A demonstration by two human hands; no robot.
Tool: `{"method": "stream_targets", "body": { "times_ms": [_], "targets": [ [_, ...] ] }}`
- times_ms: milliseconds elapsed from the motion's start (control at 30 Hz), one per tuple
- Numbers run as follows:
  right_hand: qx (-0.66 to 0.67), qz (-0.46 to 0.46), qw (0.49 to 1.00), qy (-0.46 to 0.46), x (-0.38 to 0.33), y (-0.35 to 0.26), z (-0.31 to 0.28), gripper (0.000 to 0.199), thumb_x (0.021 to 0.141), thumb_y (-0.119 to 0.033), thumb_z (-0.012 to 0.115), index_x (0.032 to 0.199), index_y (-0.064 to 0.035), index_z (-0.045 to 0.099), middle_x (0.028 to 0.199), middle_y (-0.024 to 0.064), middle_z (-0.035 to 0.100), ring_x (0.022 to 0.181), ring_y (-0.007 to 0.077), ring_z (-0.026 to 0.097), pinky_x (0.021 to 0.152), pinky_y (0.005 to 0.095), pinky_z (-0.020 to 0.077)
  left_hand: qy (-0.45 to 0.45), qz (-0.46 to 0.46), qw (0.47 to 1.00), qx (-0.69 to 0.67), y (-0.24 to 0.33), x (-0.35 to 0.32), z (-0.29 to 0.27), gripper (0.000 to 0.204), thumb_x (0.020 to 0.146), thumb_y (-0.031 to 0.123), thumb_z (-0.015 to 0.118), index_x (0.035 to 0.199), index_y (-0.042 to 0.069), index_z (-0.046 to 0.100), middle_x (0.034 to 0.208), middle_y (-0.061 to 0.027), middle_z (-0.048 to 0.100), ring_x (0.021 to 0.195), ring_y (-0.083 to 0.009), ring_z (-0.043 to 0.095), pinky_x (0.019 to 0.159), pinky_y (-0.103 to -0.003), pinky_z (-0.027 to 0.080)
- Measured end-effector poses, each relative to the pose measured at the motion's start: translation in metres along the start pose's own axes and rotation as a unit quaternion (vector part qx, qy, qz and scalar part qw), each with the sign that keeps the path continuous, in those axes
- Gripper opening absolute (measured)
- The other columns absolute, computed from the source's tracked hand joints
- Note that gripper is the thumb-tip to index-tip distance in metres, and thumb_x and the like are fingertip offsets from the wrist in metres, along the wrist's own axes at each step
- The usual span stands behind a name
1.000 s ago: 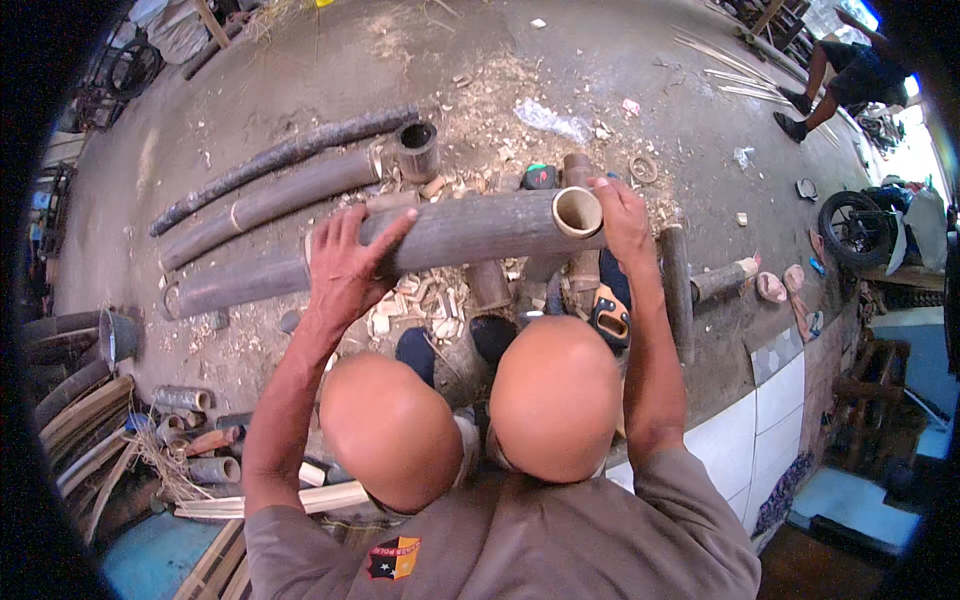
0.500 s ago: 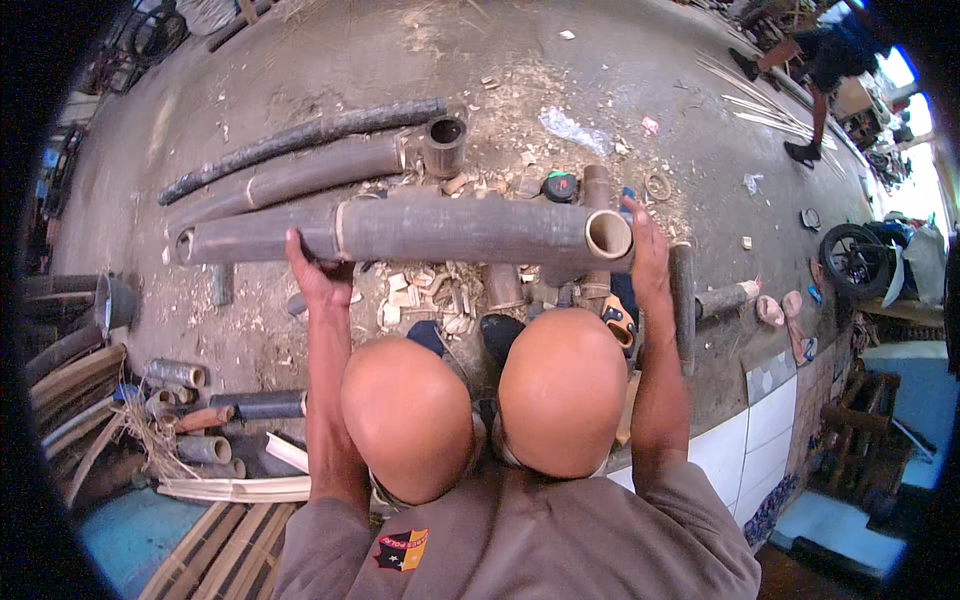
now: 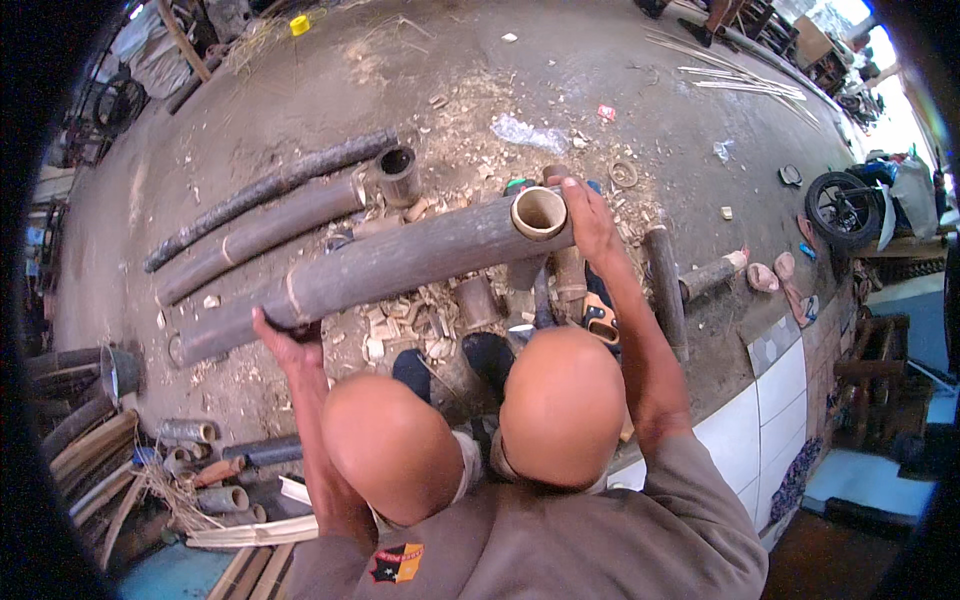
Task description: The person sits on the floor and works with bamboo pieces, using a knife to carve and shape them. They measure bamboo with a tape measure, fit pieces together, and use a wooden mallet to tap joints. The person handles multiple bamboo segments and tools while assembling a structure.
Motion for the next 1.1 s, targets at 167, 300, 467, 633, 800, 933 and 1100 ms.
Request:
{"method": "stream_targets", "body": {
  "times_ms": [167, 300, 467, 633, 800, 933, 1100],
  "targets": [
    [-0.012, 0.035, 0.999, -0.002, -0.011, -0.014, -0.004, 0.05, 0.111, -0.038, 0.039, 0.126, -0.0012, 0.069, 0.115, 0.0184, 0.073, 0.11, 0.0301, 0.068, 0.099, 0.0397, 0.0498, 0.038, 0.022, 0.999, 0.017, 0.001, -0.019, -0.015, 0.087, 0.087, 0.066, 0.069, 0.155, 0.018, 0.043, 0.151, -0.0094, 0.052, 0.136, -0.0332, 0.052, 0.112, -0.059, 0.045],
    [0.052, -0.012, 0.998, -0.017, 0.002, 0.019, -0.005, 0.049, 0.11, -0.037, 0.039, 0.125, -0.0013, 0.069, 0.115, 0.0261, 0.072, 0.108, 0.0414, 0.069, 0.096, 0.0443, 0.0507, 0.07, 0.021, 0.997, 0.027, -0.011, -0.015, 0.002, 0.082, 0.091, 0.064, 0.066, 0.155, 0.017, 0.044, 0.152, -0.0102, 0.052, 0.137, -0.0346, 0.052, 0.111, -0.058, 0.045],
    [0.002, 0.046, 0.999, -0.015, -0.021, -0.054, -0.013, 0.05, 0.11, -0.038, 0.038, 0.123, -0.0008, 0.07, 0.117, 0.0252, 0.072, 0.109, 0.0427, 0.068, 0.096, 0.0459, 0.0495, 0.026, 0.01, 1.0, 0.001, 0.007, -0.033, -0.023, 0.091, 0.084, 0.067, 0.073, 0.153, 0.014, 0.045, 0.15, -0.0112, 0.051, 0.132, -0.0331, 0.055, 0.11, -0.057, 0.048],
    [-0.145, -0.146, 0.979, -0.01, -0.001, 0.033, -0.005, 0.054, 0.109, -0.043, 0.038, 0.126, -0.0032, 0.069, 0.116, 0.0285, 0.071, 0.117, 0.0418, 0.068, 0.1, 0.0461, 0.0492, 0.105, 0.047, 0.993, 0.016, -0.015, -0.032, -0.006, 0.092, 0.084, 0.067, 0.072, 0.154, 0.015, 0.044, 0.15, -0.0116, 0.052, 0.134, -0.0341, 0.054, 0.111, -0.058, 0.047],
    [0.003, 0.036, 0.999, -0.025, -0.009, -0.016, -0.012, 0.053, 0.113, -0.037, 0.037, 0.129, 0.0023, 0.068, 0.116, 0.0142, 0.073, 0.111, 0.0214, 0.066, 0.099, 0.0338, 0.0498, 0.053, 0.007, 0.999, 0.004, -0.004, -0.042, -0.023, 0.093, 0.083, 0.066, 0.074, 0.155, 0.015, 0.043, 0.152, -0.0108, 0.051, 0.134, -0.0342, 0.053, 0.111, -0.059, 0.047],
    [-0.047, 0.07, 0.996, -0.022, 0.002, 0.031, 0.0, 0.055, 0.112, -0.041, 0.035, 0.129, 0.0, 0.068, 0.119, 0.0187, 0.072, 0.11, 0.0314, 0.065, 0.098, 0.0395, 0.0499, 0.093, 0.017, 0.995, 0.025, -0.022, -0.032, -0.022, 0.088, 0.086, 0.065, 0.072, 0.154, 0.016, 0.044, 0.149, -0.0111, 0.053, 0.133, -0.0313, 0.055, 0.107, -0.055, 0.052],
    [-0.084, 0.087, 0.992, -0.02, -0.02, 0.016, -0.005, 0.054, 0.111, -0.039, 0.032, 0.129, -0.0022, 0.068, 0.127, 0.0267, 0.068, 0.121, 0.0466, 0.062, 0.105, 0.0473, 0.0463, 0.09, -0.001, 0.996, 0.026, -0.011, -0.05, -0.027, 0.085, 0.086, 0.065, 0.072, 0.152, 0.017, 0.048, 0.145, -0.01, 0.056, 0.125, -0.0317, 0.06, 0.104, -0.052, 0.053]
  ]
}}
Point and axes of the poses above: each hand's wrist, its own x-axis towards the middle knuckle, its own z-axis out of the palm, y = z × x, the point moved 2 cm from there along x, towards the middle knuckle
